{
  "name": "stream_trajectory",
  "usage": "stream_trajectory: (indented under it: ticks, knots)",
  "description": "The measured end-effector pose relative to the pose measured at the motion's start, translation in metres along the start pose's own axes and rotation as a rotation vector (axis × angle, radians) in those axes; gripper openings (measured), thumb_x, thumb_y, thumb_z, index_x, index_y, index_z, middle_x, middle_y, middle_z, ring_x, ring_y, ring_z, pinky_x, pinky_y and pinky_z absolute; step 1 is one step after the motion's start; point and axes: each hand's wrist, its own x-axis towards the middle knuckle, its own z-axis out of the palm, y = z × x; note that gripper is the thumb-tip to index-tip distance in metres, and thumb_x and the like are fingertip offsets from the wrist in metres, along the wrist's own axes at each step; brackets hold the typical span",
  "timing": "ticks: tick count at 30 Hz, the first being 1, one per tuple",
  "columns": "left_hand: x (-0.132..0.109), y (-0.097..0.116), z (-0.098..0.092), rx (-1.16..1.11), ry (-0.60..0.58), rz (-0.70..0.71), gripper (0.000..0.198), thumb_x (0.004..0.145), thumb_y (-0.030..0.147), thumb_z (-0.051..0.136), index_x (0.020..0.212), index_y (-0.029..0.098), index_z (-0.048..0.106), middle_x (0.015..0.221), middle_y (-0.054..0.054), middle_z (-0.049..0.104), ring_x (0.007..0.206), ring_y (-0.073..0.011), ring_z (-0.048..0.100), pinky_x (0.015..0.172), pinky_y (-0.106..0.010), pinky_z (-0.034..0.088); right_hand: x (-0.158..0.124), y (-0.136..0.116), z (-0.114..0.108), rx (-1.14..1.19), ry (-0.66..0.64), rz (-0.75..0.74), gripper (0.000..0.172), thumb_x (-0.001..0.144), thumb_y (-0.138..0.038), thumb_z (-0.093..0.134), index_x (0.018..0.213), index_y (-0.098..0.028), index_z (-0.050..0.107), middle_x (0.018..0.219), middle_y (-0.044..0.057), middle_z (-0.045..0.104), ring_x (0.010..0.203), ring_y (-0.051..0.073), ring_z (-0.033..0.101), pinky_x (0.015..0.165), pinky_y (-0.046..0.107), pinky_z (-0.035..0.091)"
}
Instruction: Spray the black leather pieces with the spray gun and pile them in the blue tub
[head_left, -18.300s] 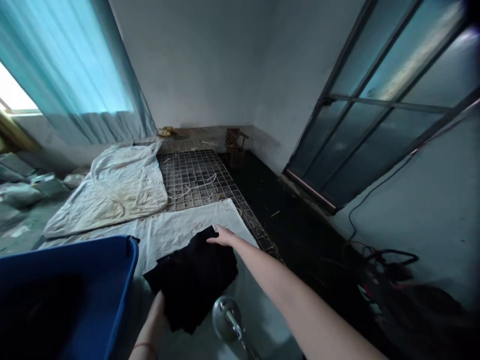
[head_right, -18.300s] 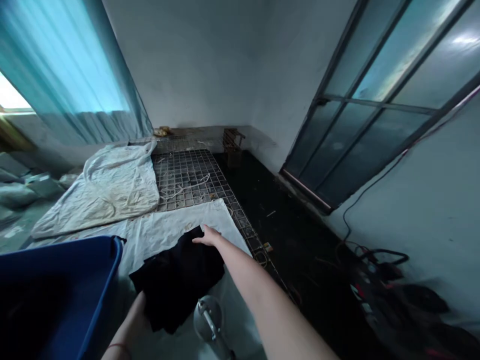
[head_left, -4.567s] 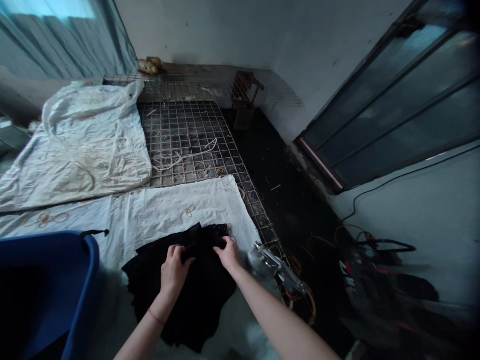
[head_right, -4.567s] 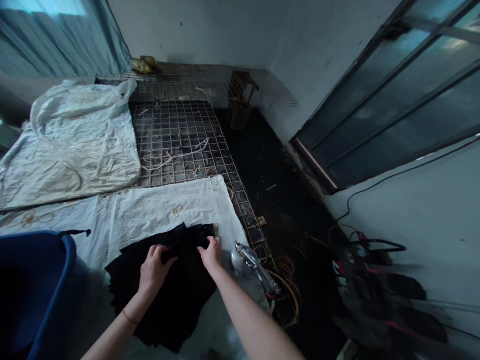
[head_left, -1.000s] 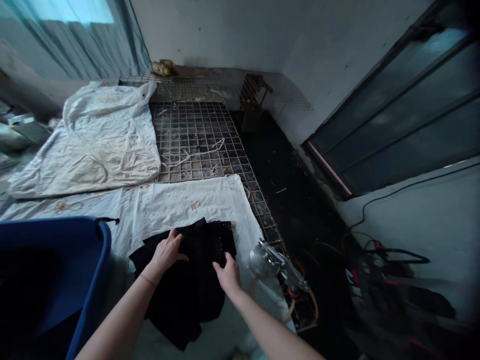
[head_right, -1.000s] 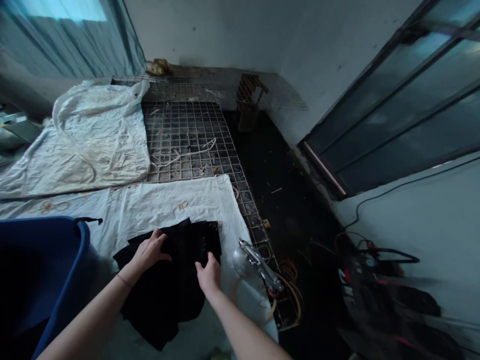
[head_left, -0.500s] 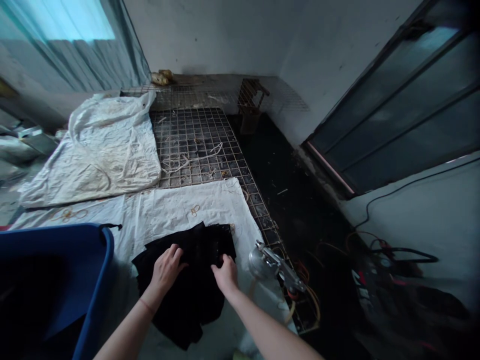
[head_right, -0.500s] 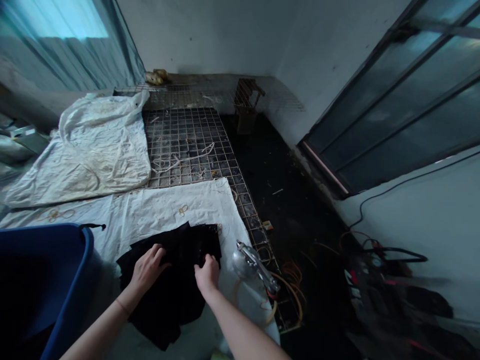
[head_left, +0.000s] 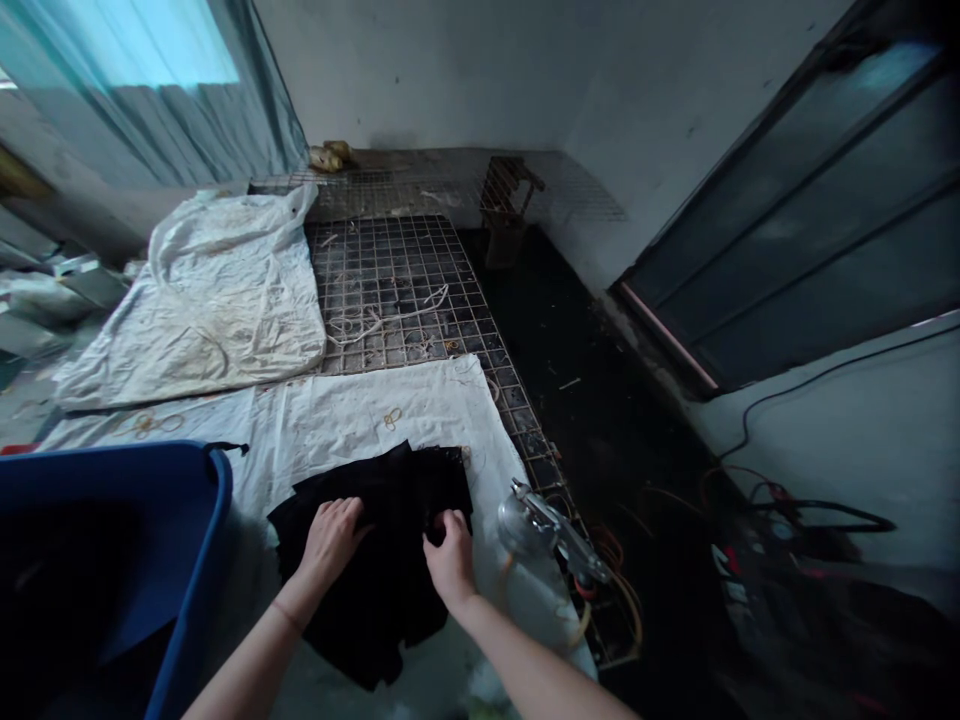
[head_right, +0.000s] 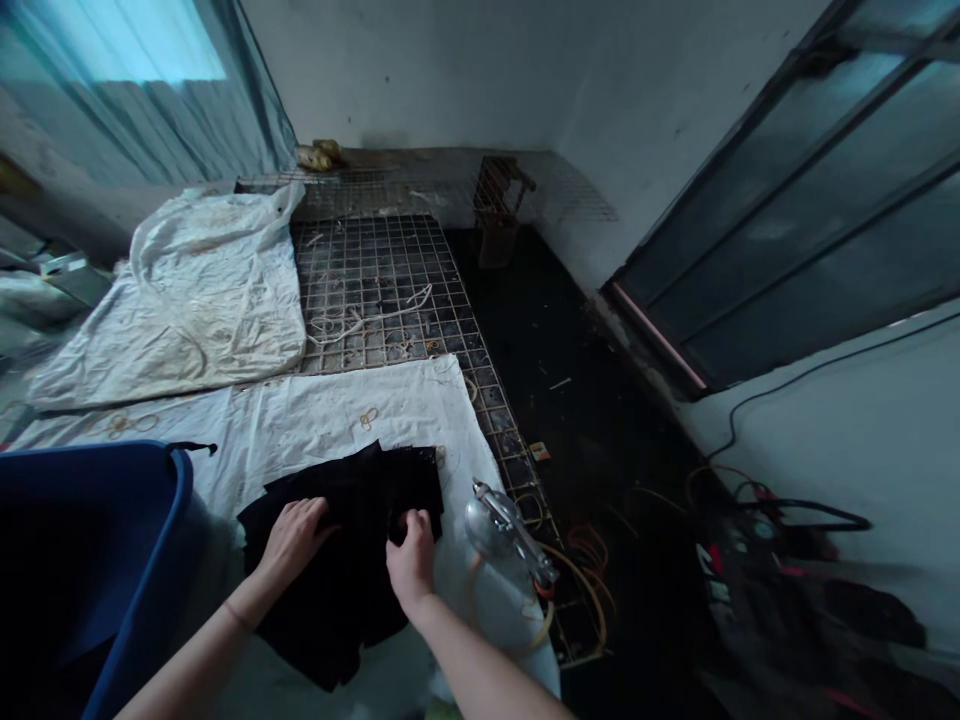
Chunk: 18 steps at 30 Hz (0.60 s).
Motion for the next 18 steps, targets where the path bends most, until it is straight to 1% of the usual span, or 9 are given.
stream_trajectory:
  ticks: [3,4,5,6,8,10,14,16,18]
  knots:
    - [0.010,-0.008,-0.011,-0.110,-0.081,0.003,0.019,0.081,0.033,0.059,0.098,0.024,0.058,0.093,-0.004,0.069,0.089,-0.0222,0.064,0.080,-0.032,0.045,-0.006,-0.001,-0.007,0.209,-0.005,0.190,0.047,0.063,-0.010,0.063,0.108,-0.019,0.054,0.101,0.008,0.066,0.094,0.022,0.064,0.084,0.031,0.051]
    - [0.014,-0.011,-0.016,-0.141,-0.120,0.015,0.024,0.079,0.034,0.061,0.102,0.025,0.058,0.094,-0.003,0.070,0.089,-0.0218,0.065,0.077,-0.030,0.045,-0.009,-0.002,-0.009,0.278,-0.031,0.250,0.054,0.062,-0.011,0.064,0.114,-0.018,0.052,0.102,0.008,0.067,0.095,0.022,0.065,0.084,0.030,0.051]
    - [0.019,-0.014,-0.021,-0.157,-0.162,0.030,0.030,0.077,0.034,0.064,0.105,0.026,0.058,0.095,-0.003,0.070,0.090,-0.0217,0.066,0.075,-0.028,0.046,-0.012,-0.003,-0.012,0.335,-0.071,0.298,0.057,0.061,-0.012,0.064,0.116,-0.018,0.052,0.102,0.007,0.069,0.094,0.021,0.066,0.083,0.029,0.051]
    - [0.024,-0.017,-0.025,-0.156,-0.202,0.043,0.033,0.074,0.034,0.066,0.105,0.026,0.058,0.095,-0.002,0.070,0.090,-0.0219,0.066,0.074,-0.027,0.046,-0.014,-0.004,-0.014,0.378,-0.115,0.337,0.054,0.061,-0.014,0.065,0.114,-0.017,0.055,0.100,0.007,0.070,0.092,0.022,0.066,0.081,0.028,0.052]
    - [0.034,-0.019,-0.029,-0.123,-0.258,0.048,0.036,0.069,0.034,0.071,0.102,0.026,0.060,0.090,-0.002,0.070,0.089,-0.0233,0.067,0.074,-0.028,0.046,-0.015,-0.005,-0.014,0.423,-0.183,0.383,0.040,0.062,-0.017,0.064,0.102,-0.015,0.062,0.094,0.008,0.072,0.088,0.023,0.068,0.078,0.029,0.052]
    - [0.042,-0.018,-0.028,-0.092,-0.256,0.032,0.039,0.065,0.034,0.073,0.101,0.025,0.059,0.092,-0.003,0.069,0.090,-0.0247,0.066,0.074,-0.029,0.046,-0.013,-0.003,-0.011,0.413,-0.206,0.405,0.028,0.064,-0.019,0.063,0.091,-0.015,0.066,0.088,0.008,0.073,0.083,0.024,0.068,0.076,0.030,0.052]
    - [0.051,-0.012,-0.017,-0.042,-0.159,-0.003,0.060,0.065,0.036,0.073,0.118,0.021,0.049,0.121,-0.010,0.057,0.096,-0.0245,0.064,0.078,-0.031,0.046,-0.005,0.007,0.002,0.181,-0.074,0.397,0.023,0.062,-0.019,0.066,0.084,-0.015,0.066,0.087,0.011,0.072,0.084,0.027,0.068,0.077,0.033,0.052]
    - [0.052,-0.011,-0.012,-0.006,-0.138,-0.013,0.059,0.066,0.038,0.073,0.117,0.020,0.049,0.121,-0.009,0.055,0.092,-0.0235,0.064,0.076,-0.030,0.047,-0.004,0.011,0.007,0.080,-0.026,0.368,0.024,0.061,-0.019,0.068,0.085,-0.016,0.066,0.090,0.012,0.071,0.087,0.027,0.067,0.079,0.034,0.052]
    - [0.051,-0.010,-0.010,0.018,-0.140,-0.016,0.051,0.067,0.038,0.072,0.110,0.021,0.051,0.115,-0.008,0.056,0.088,-0.0227,0.065,0.073,-0.030,0.046,-0.004,0.012,0.010,0.038,-0.010,0.343,0.030,0.062,-0.019,0.067,0.092,-0.015,0.065,0.093,0.013,0.070,0.091,0.027,0.067,0.082,0.033,0.051]
